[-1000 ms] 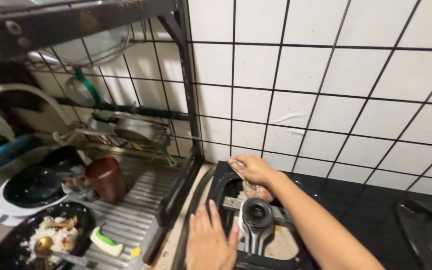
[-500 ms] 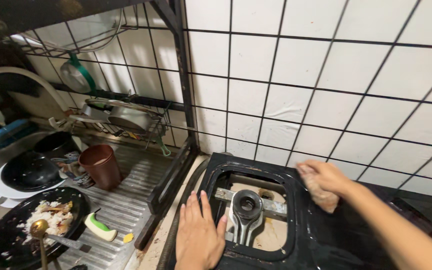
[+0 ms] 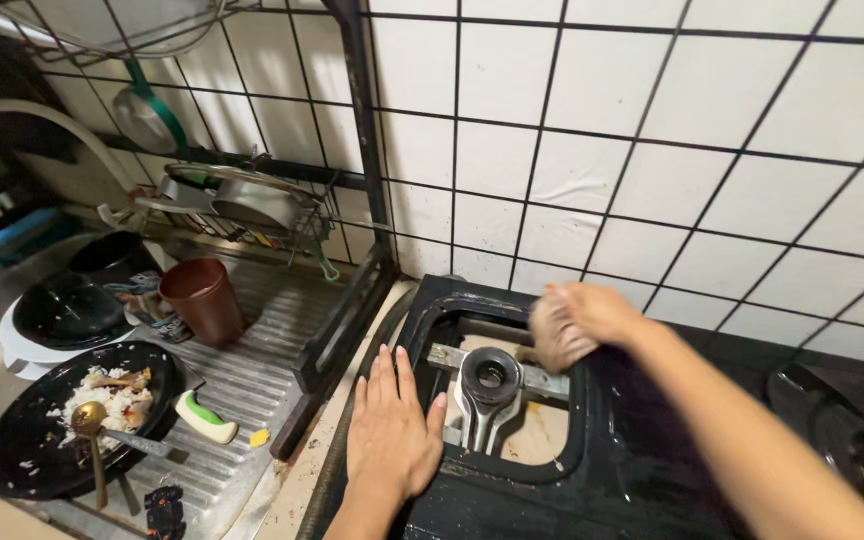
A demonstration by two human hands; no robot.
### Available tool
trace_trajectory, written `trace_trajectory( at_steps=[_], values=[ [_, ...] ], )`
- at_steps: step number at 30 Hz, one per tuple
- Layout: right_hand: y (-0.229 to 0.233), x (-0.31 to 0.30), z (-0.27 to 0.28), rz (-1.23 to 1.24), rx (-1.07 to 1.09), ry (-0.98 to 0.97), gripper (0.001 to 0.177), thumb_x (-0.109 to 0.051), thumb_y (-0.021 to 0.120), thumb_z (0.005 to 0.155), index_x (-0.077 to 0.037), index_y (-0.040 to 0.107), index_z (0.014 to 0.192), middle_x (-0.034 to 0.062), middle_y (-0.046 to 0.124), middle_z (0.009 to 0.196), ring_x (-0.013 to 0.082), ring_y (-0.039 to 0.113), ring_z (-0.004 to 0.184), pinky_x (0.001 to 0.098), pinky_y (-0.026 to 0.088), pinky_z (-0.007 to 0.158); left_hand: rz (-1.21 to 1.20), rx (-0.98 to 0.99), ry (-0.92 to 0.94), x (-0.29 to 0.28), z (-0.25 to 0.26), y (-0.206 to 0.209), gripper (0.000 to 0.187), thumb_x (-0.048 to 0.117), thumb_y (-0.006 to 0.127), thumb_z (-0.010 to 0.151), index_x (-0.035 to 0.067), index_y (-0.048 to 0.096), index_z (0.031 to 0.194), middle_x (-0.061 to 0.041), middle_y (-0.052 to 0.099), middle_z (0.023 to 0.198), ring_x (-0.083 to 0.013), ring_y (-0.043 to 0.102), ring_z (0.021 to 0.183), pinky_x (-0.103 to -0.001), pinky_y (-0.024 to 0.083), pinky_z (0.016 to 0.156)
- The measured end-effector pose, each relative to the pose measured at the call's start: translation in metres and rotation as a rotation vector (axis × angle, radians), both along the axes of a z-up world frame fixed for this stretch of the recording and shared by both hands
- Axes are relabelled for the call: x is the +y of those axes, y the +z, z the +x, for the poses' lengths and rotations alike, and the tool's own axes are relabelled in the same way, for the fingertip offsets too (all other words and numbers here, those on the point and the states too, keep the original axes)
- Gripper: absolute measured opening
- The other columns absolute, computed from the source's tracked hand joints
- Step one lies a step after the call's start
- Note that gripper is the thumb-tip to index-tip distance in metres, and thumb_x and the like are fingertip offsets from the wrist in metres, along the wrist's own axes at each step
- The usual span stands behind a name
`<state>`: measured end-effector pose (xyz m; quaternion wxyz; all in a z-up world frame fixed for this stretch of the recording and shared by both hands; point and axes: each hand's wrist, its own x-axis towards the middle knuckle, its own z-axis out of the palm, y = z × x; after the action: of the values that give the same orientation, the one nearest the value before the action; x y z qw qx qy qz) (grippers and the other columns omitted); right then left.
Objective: The person wipes the surface of a portable gas stove with a cloth, periodically rinsing the cloth under the kitchen tap, then wipes and reassembles the burner cap and grate back onto the stove.
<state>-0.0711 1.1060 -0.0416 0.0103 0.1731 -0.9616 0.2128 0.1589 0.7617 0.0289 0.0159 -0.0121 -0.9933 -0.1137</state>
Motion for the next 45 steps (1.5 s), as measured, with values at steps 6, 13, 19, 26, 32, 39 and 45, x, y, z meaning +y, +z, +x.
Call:
trace_trajectory(
  at_steps=[6, 13, 19, 26, 32, 39, 45],
  values=[
    [-0.008, 0.146, 0.03, 0.22, -0.154, -0.407, 0.034, -0.03, 0.053, 0.091, -0.017, 0.075, 0.113, 0.0173, 0.079, 0.105, 0.0356, 0.074, 0.101, 0.046, 0.055, 0.09, 0.017, -0.031, 0.007, 0.002, 0.003, 0.003, 0.083, 0.051, 0.035, 0.1, -0.002, 0.006, 0.157, -0.023, 0.009, 0.169, -0.031, 0.011, 0.152, -0.043, 0.009, 0.121],
    [-0.018, 0.068, 0.018, 0.068, 0.126, -0.075, 0.045, -0.042, 0.037, 0.102, -0.014, 0.071, 0.111, 0.0188, 0.074, 0.103, 0.04, 0.068, 0.1, 0.0474, 0.054, 0.088, 0.043, -0.004, -0.02, 0.0, 0.002, -0.004, 0.084, 0.05, 0.039, 0.1, -0.004, 0.007, 0.156, -0.028, 0.01, 0.163, -0.036, 0.012, 0.152, -0.045, 0.01, 0.122],
    [0.005, -0.051, -0.004, 0.197, 0.034, -0.156, 0.05, -0.048, 0.036, 0.103, -0.015, 0.072, 0.097, 0.0173, 0.074, 0.106, 0.0383, 0.067, 0.106, 0.05, 0.053, 0.09, 0.062, 0.053, -0.046, 0.0, 0.003, -0.005, 0.084, 0.051, 0.037, 0.102, -0.006, 0.007, 0.156, -0.029, 0.011, 0.162, -0.037, 0.011, 0.152, -0.046, 0.01, 0.121],
    [0.007, 0.025, 0.019, 0.263, 0.085, -0.169, 0.037, -0.04, 0.054, 0.09, -0.01, 0.067, 0.107, 0.0219, 0.073, 0.105, 0.0411, 0.068, 0.102, 0.0503, 0.055, 0.086, 0.028, 0.019, -0.008, -0.001, 0.0, 0.001, 0.083, 0.052, 0.035, 0.101, -0.003, 0.007, 0.156, -0.023, 0.012, 0.164, -0.0318, 0.013, 0.152, -0.043, 0.012, 0.122],
    [0.008, 0.097, 0.069, 0.347, 0.111, -0.389, 0.036, -0.036, 0.055, 0.098, -0.005, 0.062, 0.116, 0.023, 0.072, 0.112, 0.0401, 0.067, 0.109, 0.0484, 0.054, 0.094, 0.024, 0.017, -0.018, -0.001, 0.003, -0.001, 0.084, 0.052, 0.036, 0.1, -0.001, 0.008, 0.159, -0.024, 0.011, 0.168, -0.0329, 0.014, 0.151, -0.044, 0.012, 0.12],
    [0.028, -0.026, 0.067, -0.079, 0.218, 0.121, 0.043, -0.016, 0.048, 0.098, -0.014, 0.057, 0.14, 0.0112, 0.061, 0.143, 0.0326, 0.058, 0.13, 0.0427, 0.046, 0.106, 0.065, 0.035, -0.042, -0.001, 0.002, -0.006, 0.083, 0.05, 0.038, 0.101, -0.005, 0.008, 0.155, -0.028, 0.014, 0.166, -0.0366, 0.014, 0.15, -0.046, 0.011, 0.12],
    [0.052, -0.14, 0.014, -0.128, 0.046, 0.395, 0.049, -0.016, 0.057, 0.098, -0.015, 0.051, 0.147, 0.0065, 0.05, 0.155, 0.0277, 0.037, 0.148, 0.0377, 0.034, 0.116, 0.138, 0.076, -0.055, -0.002, 0.001, -0.011, 0.085, 0.05, 0.042, 0.1, -0.008, 0.009, 0.154, -0.031, 0.015, 0.165, -0.0397, 0.013, 0.15, -0.048, 0.01, 0.12]
  ],
)
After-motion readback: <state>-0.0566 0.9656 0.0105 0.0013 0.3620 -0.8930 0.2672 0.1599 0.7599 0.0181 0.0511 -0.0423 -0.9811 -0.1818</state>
